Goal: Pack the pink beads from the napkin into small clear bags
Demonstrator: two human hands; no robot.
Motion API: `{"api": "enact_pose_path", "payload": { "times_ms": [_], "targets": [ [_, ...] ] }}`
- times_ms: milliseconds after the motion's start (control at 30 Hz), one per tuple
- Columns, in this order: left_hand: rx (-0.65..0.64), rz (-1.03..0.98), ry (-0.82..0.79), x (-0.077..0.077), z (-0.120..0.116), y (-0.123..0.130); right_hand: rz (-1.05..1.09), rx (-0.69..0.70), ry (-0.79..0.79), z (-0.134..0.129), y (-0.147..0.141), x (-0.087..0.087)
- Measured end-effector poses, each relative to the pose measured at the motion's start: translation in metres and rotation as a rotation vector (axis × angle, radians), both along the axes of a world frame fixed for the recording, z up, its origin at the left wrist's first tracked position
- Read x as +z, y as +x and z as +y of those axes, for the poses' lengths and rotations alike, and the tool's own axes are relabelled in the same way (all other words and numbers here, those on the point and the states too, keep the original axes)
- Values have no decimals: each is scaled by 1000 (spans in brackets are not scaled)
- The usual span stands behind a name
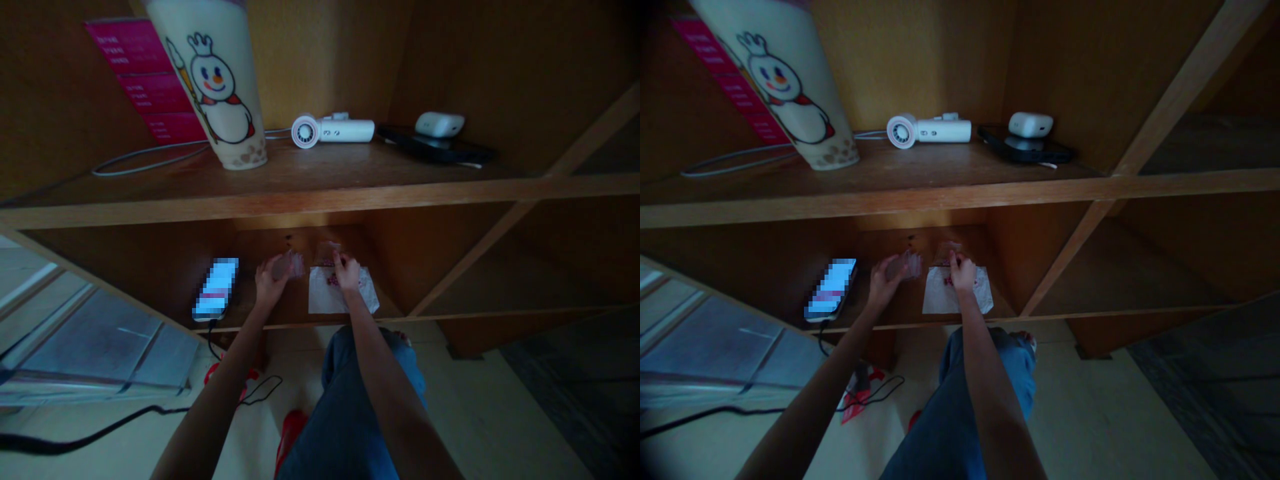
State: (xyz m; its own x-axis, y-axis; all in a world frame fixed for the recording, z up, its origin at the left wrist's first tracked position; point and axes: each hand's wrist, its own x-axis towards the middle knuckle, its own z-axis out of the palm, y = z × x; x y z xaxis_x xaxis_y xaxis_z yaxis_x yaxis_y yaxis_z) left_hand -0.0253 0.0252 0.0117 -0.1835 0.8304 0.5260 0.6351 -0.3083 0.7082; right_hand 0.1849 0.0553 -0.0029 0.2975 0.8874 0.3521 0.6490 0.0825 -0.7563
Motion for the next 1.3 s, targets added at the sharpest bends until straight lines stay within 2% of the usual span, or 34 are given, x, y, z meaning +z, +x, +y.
{"api": "enact_pose_path", "payload": {
  "times_ms": [100,233,500,667,767,1100,1300],
  "targets": [
    [-66,60,-6,2,-3,5,23,-7,-12,0,0,0],
    [-90,109,-25,1,-3,9,39,-12,-9,1,0,-1],
    [-197,55,-69,-8,2,14,46,-22,-5,1,0,-1],
    [-202,297,-64,-20,7,15,56,-30,1,-2,0,3],
    [-190,389,-59,-22,8,14,76,-32,13,-2,0,4],
    [-132,367,-11,-12,2,19,129,-28,21,1,1,2],
    [-81,421,51,2,-6,31,349,-19,41,6,4,-3]
  ]
}}
